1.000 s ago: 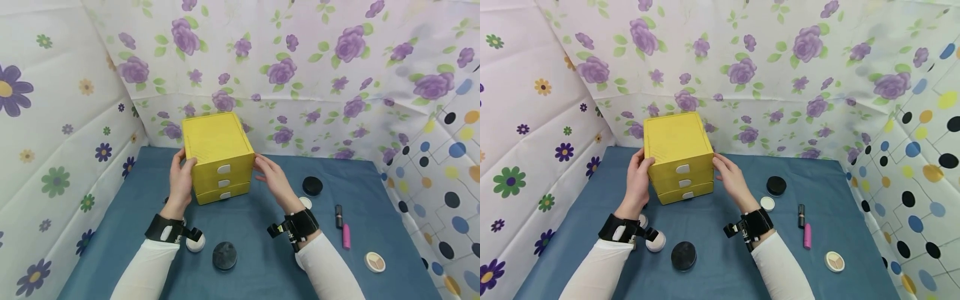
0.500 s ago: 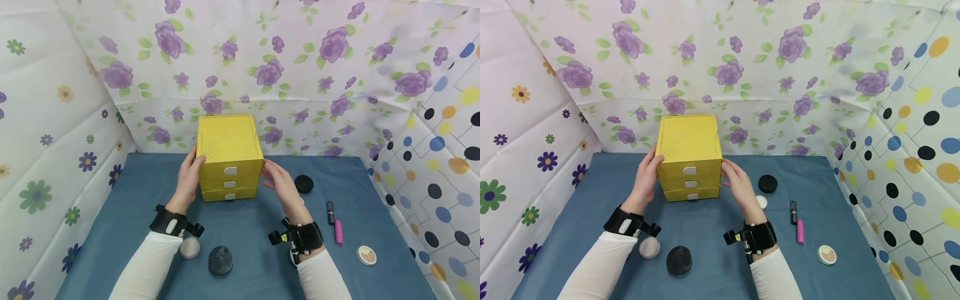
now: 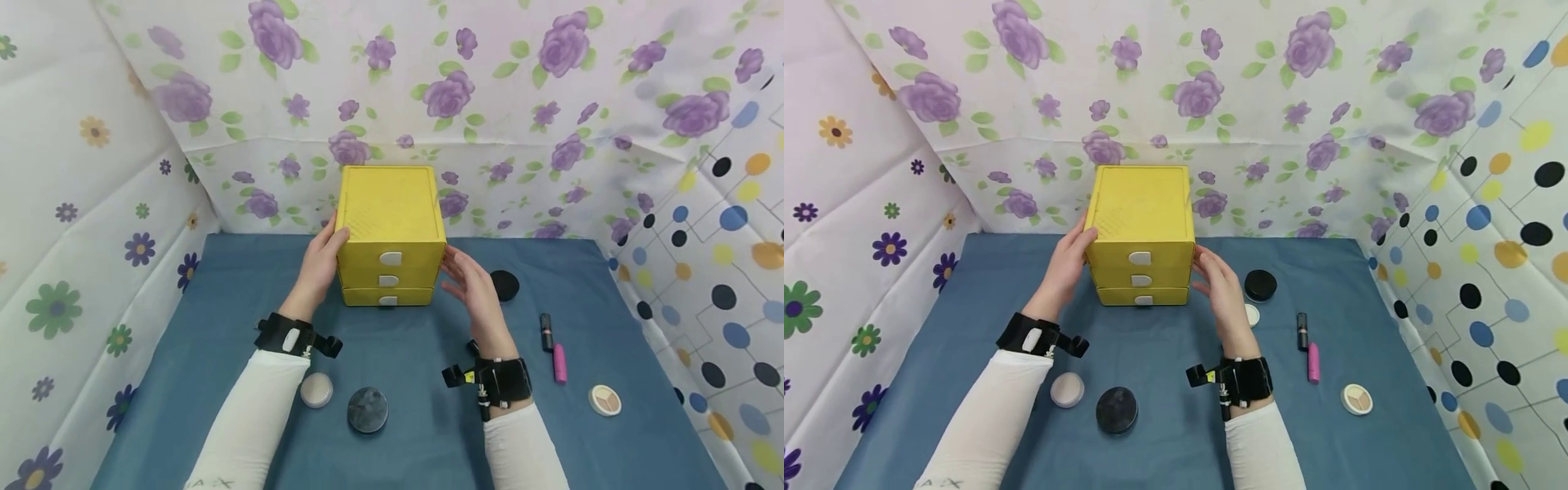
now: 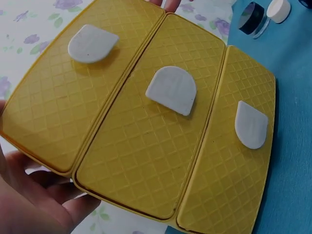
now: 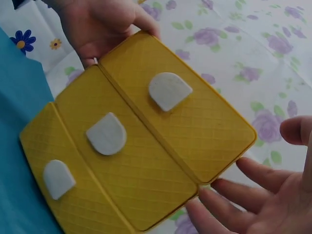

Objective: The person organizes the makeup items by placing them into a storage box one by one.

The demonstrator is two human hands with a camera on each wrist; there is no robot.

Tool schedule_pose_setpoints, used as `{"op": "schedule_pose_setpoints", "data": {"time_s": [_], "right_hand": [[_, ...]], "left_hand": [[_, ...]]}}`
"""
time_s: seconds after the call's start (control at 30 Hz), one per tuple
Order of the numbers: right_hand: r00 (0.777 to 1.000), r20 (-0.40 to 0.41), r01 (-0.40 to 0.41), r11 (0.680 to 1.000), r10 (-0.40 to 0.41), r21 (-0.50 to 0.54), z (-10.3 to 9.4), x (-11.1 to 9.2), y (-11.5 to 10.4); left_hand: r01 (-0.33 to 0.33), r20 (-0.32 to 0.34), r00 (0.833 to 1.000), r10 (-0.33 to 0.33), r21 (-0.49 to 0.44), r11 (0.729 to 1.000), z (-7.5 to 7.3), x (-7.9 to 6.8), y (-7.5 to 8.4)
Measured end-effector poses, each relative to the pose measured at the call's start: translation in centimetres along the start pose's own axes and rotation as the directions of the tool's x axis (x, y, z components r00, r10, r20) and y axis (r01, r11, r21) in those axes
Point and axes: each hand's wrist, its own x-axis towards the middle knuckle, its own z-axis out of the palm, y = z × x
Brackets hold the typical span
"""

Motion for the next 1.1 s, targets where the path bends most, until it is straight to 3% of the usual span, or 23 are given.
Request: {"op": "schedule_pose_setpoints", "data": {"time_s": [0.1, 0.2, 0.27, 0.33, 0.47, 0.67, 0.8, 1.1], "right_hand": [[0.994, -0.104, 0.022, 0.999, -0.018, 0.034, 0.6, -0.6, 0.9], [0.97, -0.241, 0.049, 0.996, -0.031, 0.07, 1.6, -1.0, 1.9], [0.959, -0.283, 0.06, 0.994, -0.032, 0.092, 2.3, -1.1, 2.4], [0.966, -0.26, 0.037, 0.992, -0.005, 0.118, 2.9, -1.2, 2.8], [0.993, -0.096, -0.052, 0.988, 0.066, 0.143, 4.0, -0.9, 2.9], [0.982, 0.085, -0.172, 0.982, 0.166, 0.078, 5.9, 0.7, 2.6], [0.973, 0.11, -0.207, 0.978, 0.202, 0.033, 7.2, 1.8, 2.1], [0.964, 0.046, -0.262, 0.964, 0.26, 0.038, 8.4, 3.0, 1.9]], "left_hand": [[0.003, -0.001, 1.0, -0.003, -0.022, 1.0, -0.1, -0.3, 0.0], [0.012, -0.027, 1.0, -0.013, -0.034, 0.999, -0.2, -0.4, 0.1], [0.026, -0.043, 0.999, -0.028, -0.044, 0.999, -0.2, -0.4, 0.1], [0.036, -0.051, 0.998, -0.039, -0.053, 0.998, -0.2, -0.2, -0.1], [0.088, -0.048, 0.995, -0.093, -0.086, 0.992, -0.5, -0.3, 0.3], [0.192, -0.061, 0.977, -0.204, -0.162, 0.968, -1.1, -0.4, 1.1], [0.215, -0.065, 0.971, -0.231, -0.186, 0.959, -1.1, -0.5, 1.2], [0.271, -0.013, 0.96, -0.28, -0.213, 0.939, -1.8, -0.4, 0.9]]}}
